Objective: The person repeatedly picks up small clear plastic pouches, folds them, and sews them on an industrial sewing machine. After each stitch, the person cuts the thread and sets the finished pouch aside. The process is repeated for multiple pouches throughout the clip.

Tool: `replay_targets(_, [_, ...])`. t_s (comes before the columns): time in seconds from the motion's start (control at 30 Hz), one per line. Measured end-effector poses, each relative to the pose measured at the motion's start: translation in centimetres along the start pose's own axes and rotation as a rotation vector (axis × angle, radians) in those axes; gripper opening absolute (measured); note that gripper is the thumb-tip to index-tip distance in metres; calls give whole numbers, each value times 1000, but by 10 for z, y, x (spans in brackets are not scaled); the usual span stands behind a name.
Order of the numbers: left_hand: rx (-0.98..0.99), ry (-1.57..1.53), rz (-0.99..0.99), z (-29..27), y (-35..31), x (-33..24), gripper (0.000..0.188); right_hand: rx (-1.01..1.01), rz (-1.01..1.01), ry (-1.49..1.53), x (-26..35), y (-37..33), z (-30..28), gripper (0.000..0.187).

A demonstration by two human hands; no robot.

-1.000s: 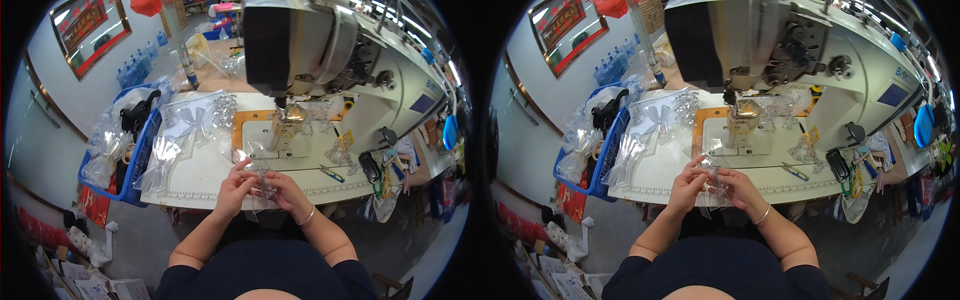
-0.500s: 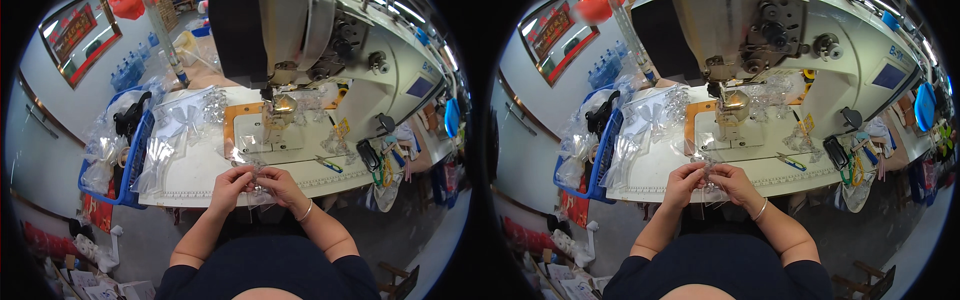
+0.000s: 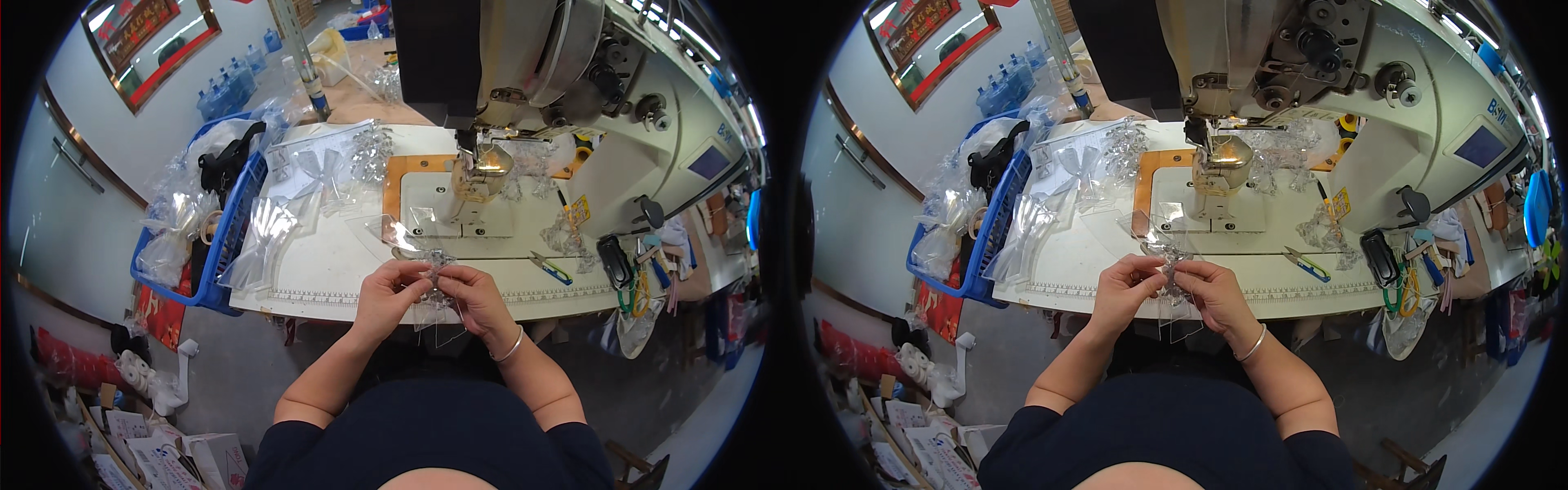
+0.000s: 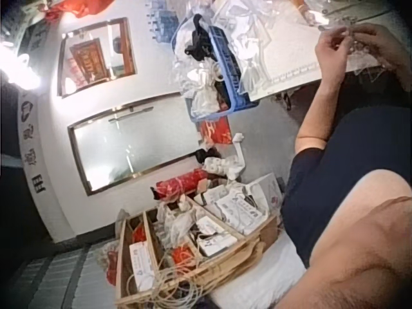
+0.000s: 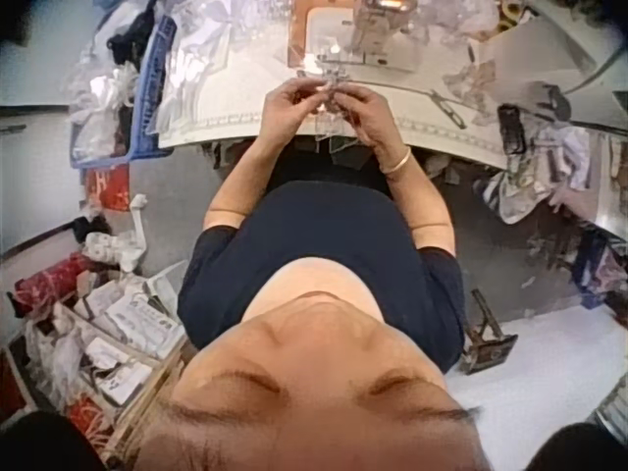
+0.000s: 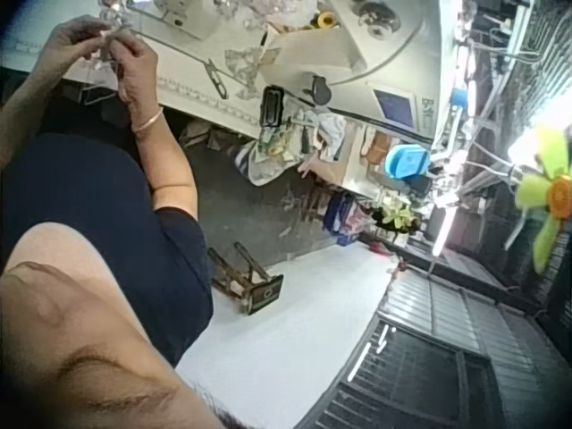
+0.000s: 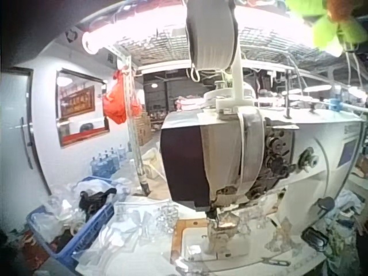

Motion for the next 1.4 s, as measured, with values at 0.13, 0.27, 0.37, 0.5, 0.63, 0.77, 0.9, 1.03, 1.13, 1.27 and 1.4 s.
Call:
replay_targets(0.13, [-25,-38,-12,1,0,1,22,15,1,1,2,1,0,21])
replay_targets(0.27, [-49,-27,-10,4,-1,-1,21,17,12,4,3,0,0,21])
replay_targets(0.37, [-59,-1,4,5,-2,0,21,30,18,-7,3,0,-2,20])
replay_targets(0.5, [-53,18,-5,5,0,1,22,31,7,-34,2,0,-3,20])
replay_targets(0.63, [-72,2,-14,5,0,1,20,15,-2,-71,3,0,-4,20])
replay_targets(0.77, [-76,49,-17,4,0,2,20,15,-11,-88,2,0,-6,20])
replay_targets(0.9, [-90,47,1,4,2,3,20,11,-19,-90,2,1,-4,20])
replay_targets(1.03, [-104,86,-30,4,3,4,20,6,-15,-102,2,2,-4,20])
replay_targets(1.13, [-103,77,-36,4,4,8,21,3,-14,-109,1,2,-6,19])
replay_targets(1.27, [-97,62,-61,5,4,6,21,1,-12,-97,0,2,-8,18])
replay_targets(1.4, [-80,32,-91,4,5,6,21,-10,-15,-95,-2,3,-9,18])
Point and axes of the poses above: each hand's wrist, its own y-axis towards the middle knuckle, its own z-axis out of the palm, x = y × z, the point moved 1 cm from there along y, towards the middle knuckle, and after that the axes turned 9 degrees about y, right-handed, at the moved point
